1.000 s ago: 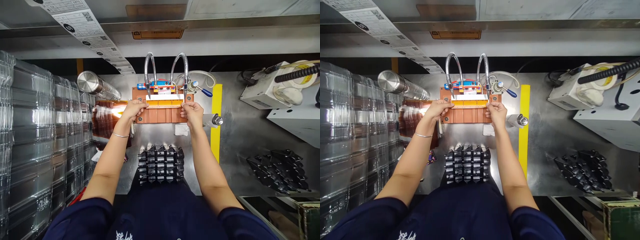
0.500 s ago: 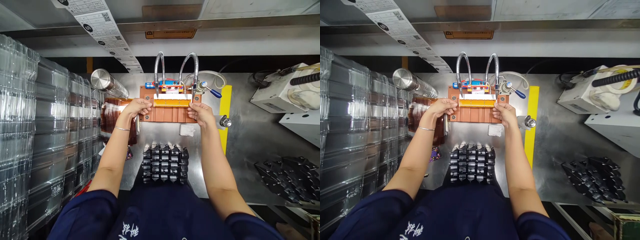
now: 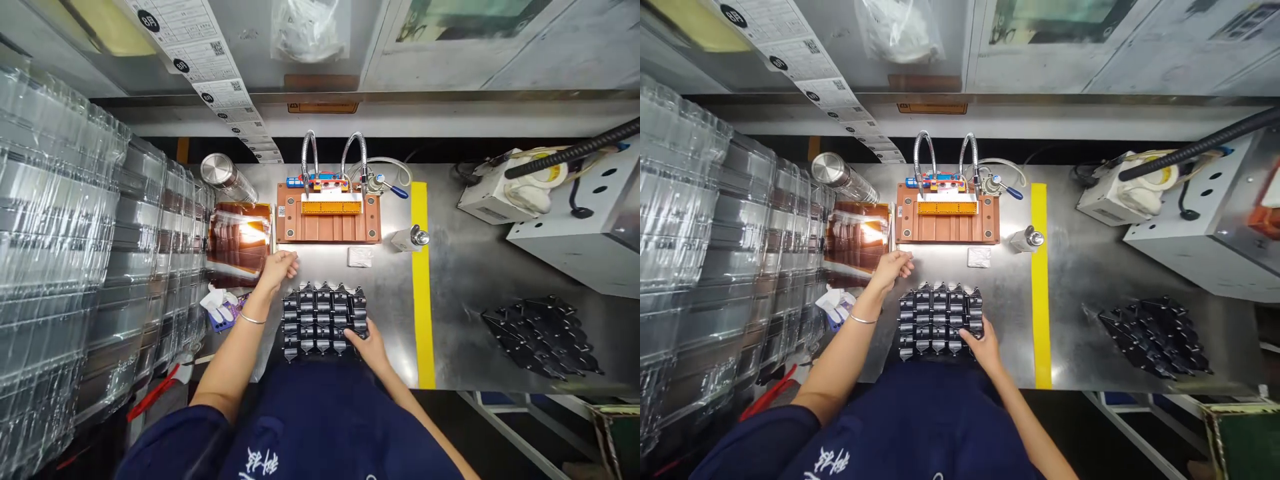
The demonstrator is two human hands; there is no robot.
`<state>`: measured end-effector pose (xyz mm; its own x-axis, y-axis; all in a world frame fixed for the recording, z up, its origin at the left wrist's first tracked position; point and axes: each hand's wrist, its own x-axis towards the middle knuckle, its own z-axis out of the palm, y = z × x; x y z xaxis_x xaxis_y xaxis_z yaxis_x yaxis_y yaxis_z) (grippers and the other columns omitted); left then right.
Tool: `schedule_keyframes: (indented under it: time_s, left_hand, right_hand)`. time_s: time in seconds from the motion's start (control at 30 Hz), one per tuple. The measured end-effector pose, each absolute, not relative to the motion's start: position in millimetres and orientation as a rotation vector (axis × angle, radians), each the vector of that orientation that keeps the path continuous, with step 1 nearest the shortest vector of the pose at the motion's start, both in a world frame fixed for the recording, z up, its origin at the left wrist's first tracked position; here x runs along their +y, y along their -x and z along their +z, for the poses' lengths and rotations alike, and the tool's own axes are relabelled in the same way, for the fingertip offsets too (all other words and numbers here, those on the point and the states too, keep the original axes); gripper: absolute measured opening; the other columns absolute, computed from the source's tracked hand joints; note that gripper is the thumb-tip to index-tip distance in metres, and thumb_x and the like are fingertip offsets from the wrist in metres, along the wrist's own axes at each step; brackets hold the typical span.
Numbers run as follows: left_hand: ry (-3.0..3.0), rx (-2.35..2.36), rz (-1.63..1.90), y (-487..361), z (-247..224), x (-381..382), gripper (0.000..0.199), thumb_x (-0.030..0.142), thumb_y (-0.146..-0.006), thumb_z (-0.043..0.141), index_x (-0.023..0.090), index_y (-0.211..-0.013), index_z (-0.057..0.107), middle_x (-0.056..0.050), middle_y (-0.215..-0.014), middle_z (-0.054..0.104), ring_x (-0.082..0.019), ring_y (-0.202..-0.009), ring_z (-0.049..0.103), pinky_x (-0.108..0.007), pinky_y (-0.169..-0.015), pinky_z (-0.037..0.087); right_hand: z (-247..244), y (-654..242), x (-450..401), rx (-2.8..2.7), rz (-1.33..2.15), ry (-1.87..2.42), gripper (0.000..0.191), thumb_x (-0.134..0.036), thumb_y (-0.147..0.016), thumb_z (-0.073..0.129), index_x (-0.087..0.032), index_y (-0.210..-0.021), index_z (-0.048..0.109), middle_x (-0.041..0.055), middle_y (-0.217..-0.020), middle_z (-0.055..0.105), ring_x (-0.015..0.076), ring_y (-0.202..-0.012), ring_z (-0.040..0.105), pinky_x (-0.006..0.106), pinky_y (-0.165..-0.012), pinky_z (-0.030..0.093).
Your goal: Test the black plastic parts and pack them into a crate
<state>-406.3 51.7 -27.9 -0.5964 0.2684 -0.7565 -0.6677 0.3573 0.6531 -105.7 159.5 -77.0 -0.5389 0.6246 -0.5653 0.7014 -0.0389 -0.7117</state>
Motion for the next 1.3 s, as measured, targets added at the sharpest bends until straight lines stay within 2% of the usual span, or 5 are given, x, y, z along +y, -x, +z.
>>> schedule_keyframes:
  time_s: [0.17, 0.4, 0.67, 1.03, 1.3]
  left_hand:
    - [0.087, 1.984, 1.41, 388, -16, 50, 0.017, 0.03, -0.082, 0.057, 0.013, -0.08, 0.058, -0.003, -0.065, 0.062, -0.009, -0.051, 0.055, -0.019, -0.049, 0.043]
    - [-1.164, 2.665, 1.19, 375, -6, 81, 0.026, 0.033, -0.087, 0.054, 0.018, -0.107, 0.062, -0.013, -0.116, 0.063, -0.025, -0.113, 0.055, -0.045, -0.101, 0.04]
    - [-1.472, 2.701, 0.558, 432, -51, 116, 0.025, 0.019, -0.091, 0.047, 0.018, -0.111, 0.062, -0.012, -0.122, 0.061, -0.026, -0.115, 0.053, -0.047, -0.1, 0.039]
    - [-1.417, 2.602, 0.81, 454, -74, 125, 0.026, 0.027, -0.091, 0.051, 0.02, -0.111, 0.066, -0.014, -0.123, 0.061, -0.027, -0.121, 0.052, -0.051, -0.107, 0.036]
    - [-1.044, 2.63, 1.036, 459, -66, 123, 0.036, 0.033, -0.09, 0.05, 0.016, -0.121, 0.057, -0.015, -0.13, 0.056, -0.026, -0.127, 0.046, -0.048, -0.112, 0.028]
  right_hand:
    - [-50, 124, 201, 2.337, -1.507, -1.515, 0.06, -0.059, -0.071, 0.061, -0.011, -0.106, 0.062, 0.0122, -0.095, 0.067, 0.023, -0.083, 0.062, 0.037, -0.077, 0.051]
    - [-24, 280, 241, 3.243, -0.581, -0.359, 0.043, -0.02, -0.087, 0.043, -0.019, -0.128, 0.057, 0.0099, -0.134, 0.05, 0.0246, -0.13, 0.041, 0.048, -0.111, 0.026]
    - [-56, 318, 267, 3.307, -0.419, -0.078, 0.037, -0.024, -0.091, 0.041, -0.017, -0.122, 0.06, 0.008, -0.134, 0.051, 0.0227, -0.128, 0.042, 0.044, -0.108, 0.031]
    - [-9, 346, 403, 2.743, 0.001, -0.885, 0.042, -0.022, -0.092, 0.04, -0.013, -0.131, 0.055, 0.0205, -0.117, 0.058, 0.0302, -0.099, 0.058, 0.039, -0.077, 0.045]
    - [2, 369, 411, 2.767, -0.145, -1.39, 0.033, -0.034, -0.09, 0.053, -0.005, -0.099, 0.066, 0.0228, -0.091, 0.063, 0.027, -0.09, 0.062, 0.037, -0.079, 0.044]
